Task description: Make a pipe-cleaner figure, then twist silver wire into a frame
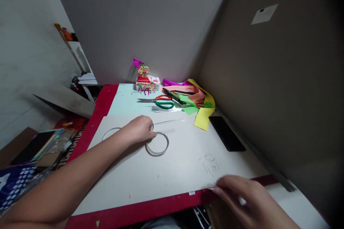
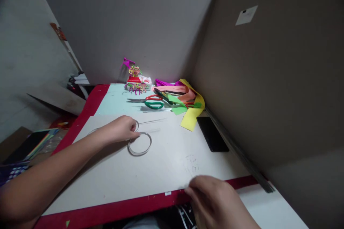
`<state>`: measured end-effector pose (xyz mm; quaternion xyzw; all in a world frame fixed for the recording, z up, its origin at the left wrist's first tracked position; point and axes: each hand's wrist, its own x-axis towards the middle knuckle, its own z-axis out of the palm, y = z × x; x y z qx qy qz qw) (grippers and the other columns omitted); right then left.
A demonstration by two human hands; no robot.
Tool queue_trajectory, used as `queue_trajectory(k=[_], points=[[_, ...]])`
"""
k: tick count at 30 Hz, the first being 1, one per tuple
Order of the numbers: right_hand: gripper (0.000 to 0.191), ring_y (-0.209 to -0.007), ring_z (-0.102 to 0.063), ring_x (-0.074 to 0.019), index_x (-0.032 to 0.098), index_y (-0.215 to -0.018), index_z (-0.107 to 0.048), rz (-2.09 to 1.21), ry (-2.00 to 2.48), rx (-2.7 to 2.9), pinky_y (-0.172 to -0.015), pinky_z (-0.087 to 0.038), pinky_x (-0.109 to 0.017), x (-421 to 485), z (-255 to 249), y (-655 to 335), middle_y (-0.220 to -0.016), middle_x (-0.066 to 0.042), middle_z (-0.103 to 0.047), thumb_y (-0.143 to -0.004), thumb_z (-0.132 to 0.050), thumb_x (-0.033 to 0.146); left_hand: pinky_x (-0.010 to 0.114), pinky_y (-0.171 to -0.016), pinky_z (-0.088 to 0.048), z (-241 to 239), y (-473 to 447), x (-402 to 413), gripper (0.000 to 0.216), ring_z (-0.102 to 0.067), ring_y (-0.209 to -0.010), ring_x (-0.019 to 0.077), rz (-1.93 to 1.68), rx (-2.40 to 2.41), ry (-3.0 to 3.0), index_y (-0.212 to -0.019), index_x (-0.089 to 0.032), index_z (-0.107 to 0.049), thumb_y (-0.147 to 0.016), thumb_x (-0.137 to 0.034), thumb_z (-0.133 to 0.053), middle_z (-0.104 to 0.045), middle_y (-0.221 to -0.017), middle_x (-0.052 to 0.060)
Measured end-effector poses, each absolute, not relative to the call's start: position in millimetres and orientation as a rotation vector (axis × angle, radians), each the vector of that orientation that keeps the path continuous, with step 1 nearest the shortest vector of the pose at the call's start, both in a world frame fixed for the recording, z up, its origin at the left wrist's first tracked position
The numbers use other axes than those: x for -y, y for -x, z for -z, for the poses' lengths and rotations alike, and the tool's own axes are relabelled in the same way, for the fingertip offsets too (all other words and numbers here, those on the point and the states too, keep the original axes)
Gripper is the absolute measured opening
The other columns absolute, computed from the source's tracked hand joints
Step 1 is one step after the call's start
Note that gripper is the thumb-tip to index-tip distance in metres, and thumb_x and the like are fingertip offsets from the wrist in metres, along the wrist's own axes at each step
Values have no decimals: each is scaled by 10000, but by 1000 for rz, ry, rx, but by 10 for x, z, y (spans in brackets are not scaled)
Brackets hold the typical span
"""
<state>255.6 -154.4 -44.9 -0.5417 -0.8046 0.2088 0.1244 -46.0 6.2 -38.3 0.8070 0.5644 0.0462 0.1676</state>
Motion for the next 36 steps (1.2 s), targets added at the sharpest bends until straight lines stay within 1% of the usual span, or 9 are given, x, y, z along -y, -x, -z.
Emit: queue_trajectory(k=[2,5,9,12,15,24,30,33,36], points=[[226,-642,-601,-149,203,-790,-628,-601,1476,2324,-604,-459,-242,1300,372,-2349,-711,-40,-649,-902,-447,276,268,-469,-279,379,464,-70,298,-516,-534,172,-168,-1616,-2278,-587,-193,-614,-702,-461,-554,-624,-616,47],[163,-792,-588,-169,205,-947,-620,-590,1300,2393,-701,-458,-271,964,410,-2072,-858,-57,-648,-879,-473,205,268,-500,-305,350,483,-112,352,-540,-579,185,-239,-1668,-2250,-628,-184,-647,-741,-490,-517,-643,-660,66],[331,-1004,-508,-212,195,-1147,-556,-412,1051,2561,-810,-433,-309,613,600,-1705,-1149,-103,-564,-823,-529,135,272,-544,-325,221,550,-174,346,-542,-618,200,-353,-1742,-2242,-646,-186,-657,-763,-465,-489,-631,-648,62],[176,-879,-497,-191,161,-953,-605,-283,958,2686,-742,-417,-291,440,679,-1511,-968,-91,-599,-856,-466,109,272,-534,-315,64,642,-195,336,-509,-558,189,-452,-1821,-2220,-670,-191,-662,-765,-460,-485,-565,-539,27],[140,-796,-464,-183,149,-865,-583,-164,857,2770,-695,-391,-287,333,631,-1404,-864,-77,-591,-834,-466,80,271,-513,-299,-82,754,-206,329,-467,-508,176,-558,-1922,-2179,-676,-187,-653,-757,-463,-495,-478,-468,-4],[126,-837,-466,-188,153,-869,-590,-56,847,2698,-709,-364,-275,-147,726,-845,-869,-76,-600,-834,-483,95,236,-453,-251,-232,947,-214,284,-369,-480,119,-941,-1916,-1958,-649,-170,-631,-719,-438,-564,-424,-486,-40],[130,-843,-472,-204,142,-890,-596,-26,816,2690,-718,-349,-301,-384,791,-424,-868,-91,-601,-843,-480,110,232,-450,-229,-301,1030,-199,324,-312,-459,96,-1168,-1805,-1883,-702,-147,-673,-763,-440,-546,-363,-474,-55],[143,-920,-460,-214,156,-962,-586,-18,719,2702,-774,-342,-324,-275,760,-272,-980,-97,-596,-859,-489,170,234,-433,-214,-320,1073,-206,360,-280,-429,94,-1257,-1689,-1829,-712,-158,-667,-815,-458,-496,-302,-440,-65],[164,-997,-443,-222,170,-934,-598,-102,410,2763,-879,-309,-375,-129,798,-159,-996,-98,-604,-901,-452,238,232,-407,-208,-339,1082,-204,416,-249,-398,90,-1335,-1421,-1674,-744,-161,-644,-860,-499,-431,-272,-425,-72]])
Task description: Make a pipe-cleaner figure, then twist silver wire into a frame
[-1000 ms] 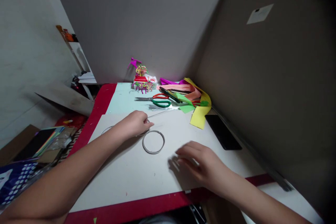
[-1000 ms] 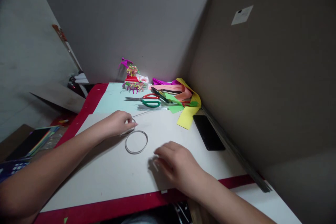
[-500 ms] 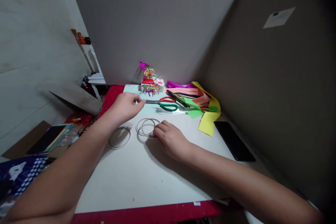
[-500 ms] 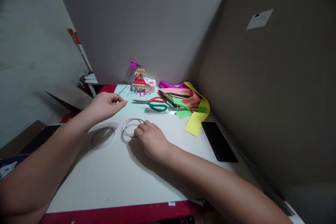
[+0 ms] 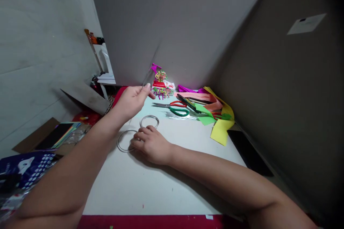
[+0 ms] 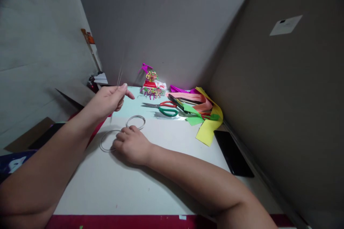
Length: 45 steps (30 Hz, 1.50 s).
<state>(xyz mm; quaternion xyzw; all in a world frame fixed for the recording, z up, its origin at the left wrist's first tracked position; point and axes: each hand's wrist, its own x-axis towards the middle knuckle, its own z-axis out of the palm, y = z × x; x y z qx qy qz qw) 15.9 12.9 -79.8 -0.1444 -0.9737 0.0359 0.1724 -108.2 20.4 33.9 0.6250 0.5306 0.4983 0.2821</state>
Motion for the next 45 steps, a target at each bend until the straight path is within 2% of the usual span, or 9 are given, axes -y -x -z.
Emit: queue_trajectory(k=[7,13,15,18,23,28,32,37,45], points=[[126,-1003,-484,-228,155,-854,-626,-607,642,2428,-931,-315,-425,-298,842,-137,-950,-105,-638,-849,-501,167,212,-375,-159,-427,1008,-118,429,-154,-372,54,-1310,-1042,-1323,-749,-155,-593,-877,-525,-417,-197,-480,-89],[428,-826,-620,-148,138,-1084,-561,-1048,775,2085,-720,-473,-286,-324,523,-627,-948,-100,-671,-974,-196,332,190,-361,-193,-201,796,-166,434,-170,-375,48,-1366,-863,-1080,-774,-152,-566,-872,-548,-417,-203,-488,-95],[328,-787,-625,-146,139,-980,-609,-1529,689,1823,-723,-472,-284,-209,423,-762,-884,-78,-679,-911,-425,402,192,-363,-195,-91,669,-180,392,-184,-382,53,-1354,-852,-985,-774,-144,-573,-866,-507,-458,-200,-486,-98],[233,-589,-566,-103,132,-750,-626,-1765,773,1555,-622,-448,-252,-29,375,-887,-661,-18,-644,-745,-679,359,188,-433,-303,31,514,-172,227,-330,-428,58,-1217,-944,-1012,-841,-133,-618,-822,-352,-563,-317,-491,-84],[209,-545,-546,-114,138,-735,-660,-1557,994,1506,-560,-421,-256,10,547,-1113,-614,-25,-658,-721,-680,345,252,-659,-445,134,437,-165,252,-580,-707,134,-1060,-1127,-1174,-883,-121,-692,-696,-289,-706,-650,-767,45],[133,-646,-592,-163,161,-742,-712,-1276,1109,1565,-644,-454,-302,-140,781,-1323,-713,-51,-691,-699,-684,283,312,-789,-469,187,355,-128,275,-619,-938,235,-960,-1338,-1605,-859,-180,-734,-714,-404,-665,-717,-973,74],[85,-735,-599,-182,181,-703,-730,-1248,1099,1583,-741,-450,-319,-168,867,-1369,-767,-56,-700,-669,-705,255,318,-778,-481,180,306,-103,274,-647,-886,242,-902,-1432,-1666,-856,-182,-746,-712,-397,-655,-736,-943,64],[177,-520,-511,-118,158,-716,-717,-1421,1089,1561,-544,-430,-273,-106,868,-1390,-615,-25,-649,-682,-698,331,311,-708,-487,137,356,-180,292,-649,-842,243,-790,-1470,-1580,-840,-162,-754,-700,-399,-659,-741,-910,77],[225,-496,-478,-92,131,-668,-681,-1744,970,1426,-533,-400,-253,-59,814,-1416,-547,5,-595,-650,-735,349,248,-612,-473,73,446,-257,206,-644,-850,207,-716,-1396,-1370,-762,-142,-738,-684,-324,-684,-728,-881,113]])
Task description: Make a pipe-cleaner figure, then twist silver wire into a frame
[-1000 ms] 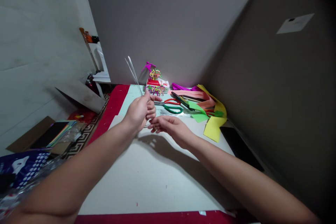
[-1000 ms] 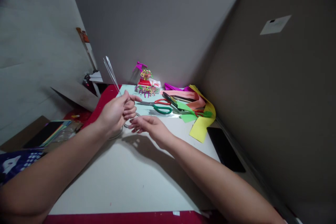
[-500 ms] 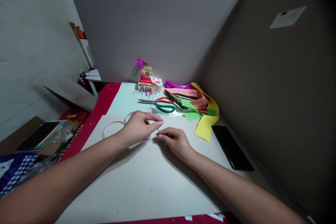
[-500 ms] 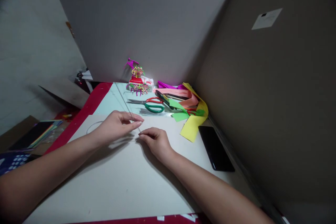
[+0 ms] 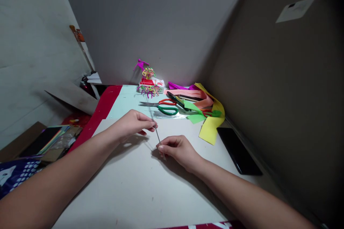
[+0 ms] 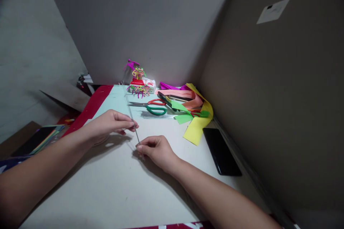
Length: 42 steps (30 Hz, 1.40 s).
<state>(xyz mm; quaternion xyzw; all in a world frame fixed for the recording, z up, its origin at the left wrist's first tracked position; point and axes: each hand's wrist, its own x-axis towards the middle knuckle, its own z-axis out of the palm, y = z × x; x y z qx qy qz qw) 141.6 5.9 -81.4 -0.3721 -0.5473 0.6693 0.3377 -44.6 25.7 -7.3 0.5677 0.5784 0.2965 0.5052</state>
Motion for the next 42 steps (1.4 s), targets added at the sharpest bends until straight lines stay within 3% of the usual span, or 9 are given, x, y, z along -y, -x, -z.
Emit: queue_trajectory(k=[11,19,28,34,42], points=[[258,-509,-487,-90,133,-690,-689,-1831,936,1393,-533,-408,-251,-60,806,-1440,-574,6,-596,-631,-757,375,291,-732,-524,110,513,-296,149,-674,-810,194,-663,-1327,-1228,-706,-144,-733,-660,-252,-641,-737,-856,111],[250,-507,-499,-84,128,-732,-704,-1835,971,1358,-540,-404,-245,-71,844,-1449,-590,-2,-615,-636,-760,352,277,-737,-521,113,570,-337,183,-679,-835,207,-594,-1340,-1223,-736,-122,-741,-668,-255,-635,-739,-833,135],[272,-495,-500,-87,122,-700,-680,-1862,968,1285,-532,-403,-244,-69,802,-1450,-548,6,-600,-617,-772,363,312,-762,-523,150,600,-343,196,-657,-944,252,-604,-1278,-1200,-763,-143,-744,-681,-300,-661,-729,-940,133],[285,-493,-494,-81,116,-709,-676,-1858,955,1300,-532,-392,-236,-71,807,-1463,-542,12,-595,-618,-770,369,293,-758,-519,126,609,-362,211,-657,-928,232,-611,-1273,-1205,-801,-149,-746,-693,-313,-670,-710,-1025,123],[264,-497,-495,-80,122,-725,-677,-1854,975,1317,-528,-378,-231,-66,809,-1464,-565,8,-605,-637,-759,358,301,-801,-509,91,632,-377,189,-667,-891,220,-610,-1324,-1213,-758,-128,-743,-672,-283,-677,-737,-871,123]])
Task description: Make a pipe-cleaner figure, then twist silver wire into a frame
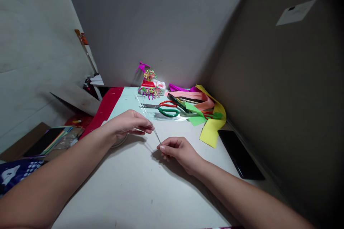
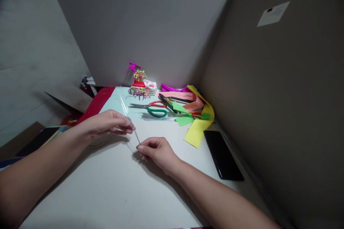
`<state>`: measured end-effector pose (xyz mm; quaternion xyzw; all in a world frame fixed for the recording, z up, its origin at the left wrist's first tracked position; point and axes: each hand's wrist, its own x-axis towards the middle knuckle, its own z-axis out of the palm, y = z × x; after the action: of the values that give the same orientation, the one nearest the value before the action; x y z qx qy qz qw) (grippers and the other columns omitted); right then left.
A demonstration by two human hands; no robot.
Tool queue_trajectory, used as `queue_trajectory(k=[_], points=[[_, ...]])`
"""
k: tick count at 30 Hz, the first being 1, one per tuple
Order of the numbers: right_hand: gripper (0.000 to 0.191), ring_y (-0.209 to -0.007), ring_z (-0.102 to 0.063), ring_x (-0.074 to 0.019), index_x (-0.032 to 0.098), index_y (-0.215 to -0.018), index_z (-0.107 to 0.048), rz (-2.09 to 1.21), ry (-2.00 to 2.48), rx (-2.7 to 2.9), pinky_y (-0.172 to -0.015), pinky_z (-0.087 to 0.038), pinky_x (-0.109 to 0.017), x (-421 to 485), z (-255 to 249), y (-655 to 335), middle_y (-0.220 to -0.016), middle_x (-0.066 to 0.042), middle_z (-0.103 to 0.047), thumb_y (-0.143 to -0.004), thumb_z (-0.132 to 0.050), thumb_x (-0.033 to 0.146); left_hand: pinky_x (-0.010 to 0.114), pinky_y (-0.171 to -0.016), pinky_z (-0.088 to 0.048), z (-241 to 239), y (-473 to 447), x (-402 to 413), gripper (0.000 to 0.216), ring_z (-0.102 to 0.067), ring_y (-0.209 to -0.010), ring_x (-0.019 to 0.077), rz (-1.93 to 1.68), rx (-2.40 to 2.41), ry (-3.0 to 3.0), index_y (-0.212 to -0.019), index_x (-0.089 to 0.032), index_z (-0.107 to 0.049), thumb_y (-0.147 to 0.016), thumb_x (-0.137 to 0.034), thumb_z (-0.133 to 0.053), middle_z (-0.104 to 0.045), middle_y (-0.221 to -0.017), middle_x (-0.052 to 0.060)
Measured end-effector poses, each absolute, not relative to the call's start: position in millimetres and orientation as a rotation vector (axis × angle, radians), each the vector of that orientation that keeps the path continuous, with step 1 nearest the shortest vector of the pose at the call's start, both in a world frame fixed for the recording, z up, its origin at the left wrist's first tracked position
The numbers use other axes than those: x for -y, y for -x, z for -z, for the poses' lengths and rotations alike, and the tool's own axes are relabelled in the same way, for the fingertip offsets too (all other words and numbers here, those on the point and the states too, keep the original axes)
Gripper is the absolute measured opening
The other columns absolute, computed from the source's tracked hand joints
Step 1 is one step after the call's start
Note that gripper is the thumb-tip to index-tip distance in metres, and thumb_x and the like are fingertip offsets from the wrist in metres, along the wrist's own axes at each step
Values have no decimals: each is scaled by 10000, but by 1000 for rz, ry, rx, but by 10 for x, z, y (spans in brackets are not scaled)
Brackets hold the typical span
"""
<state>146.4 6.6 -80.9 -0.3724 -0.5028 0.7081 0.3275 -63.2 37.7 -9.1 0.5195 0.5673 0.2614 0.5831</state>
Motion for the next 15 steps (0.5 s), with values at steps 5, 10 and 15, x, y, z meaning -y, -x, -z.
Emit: queue_trajectory(k=[5,10,15], points=[[267,-500,-498,-75,122,-704,-674,-1854,961,1279,-530,-382,-229,-67,793,-1452,-593,6,-609,-625,-768,359,304,-804,-508,106,635,-384,175,-678,-873,229,-630,-1329,-1174,-723,-117,-743,-638,-262,-695,-742,-815,122],[264,-504,-508,-78,120,-721,-681,-1844,945,1285,-533,-385,-230,-65,805,-1465,-582,8,-598,-636,-764,356,299,-803,-512,100,636,-388,165,-680,-874,228,-638,-1316,-1164,-710,-114,-745,-633,-248,-688,-741,-877,132],[281,-529,-499,-81,110,-779,-682,-1754,966,1298,-533,-384,-225,-47,811,-1467,-594,-2,-583,-683,-719,371,289,-763,-526,71,652,-380,142,-689,-813,222,-677,-1314,-1154,-663,-114,-738,-606,-238,-697,-745,-797,124]])
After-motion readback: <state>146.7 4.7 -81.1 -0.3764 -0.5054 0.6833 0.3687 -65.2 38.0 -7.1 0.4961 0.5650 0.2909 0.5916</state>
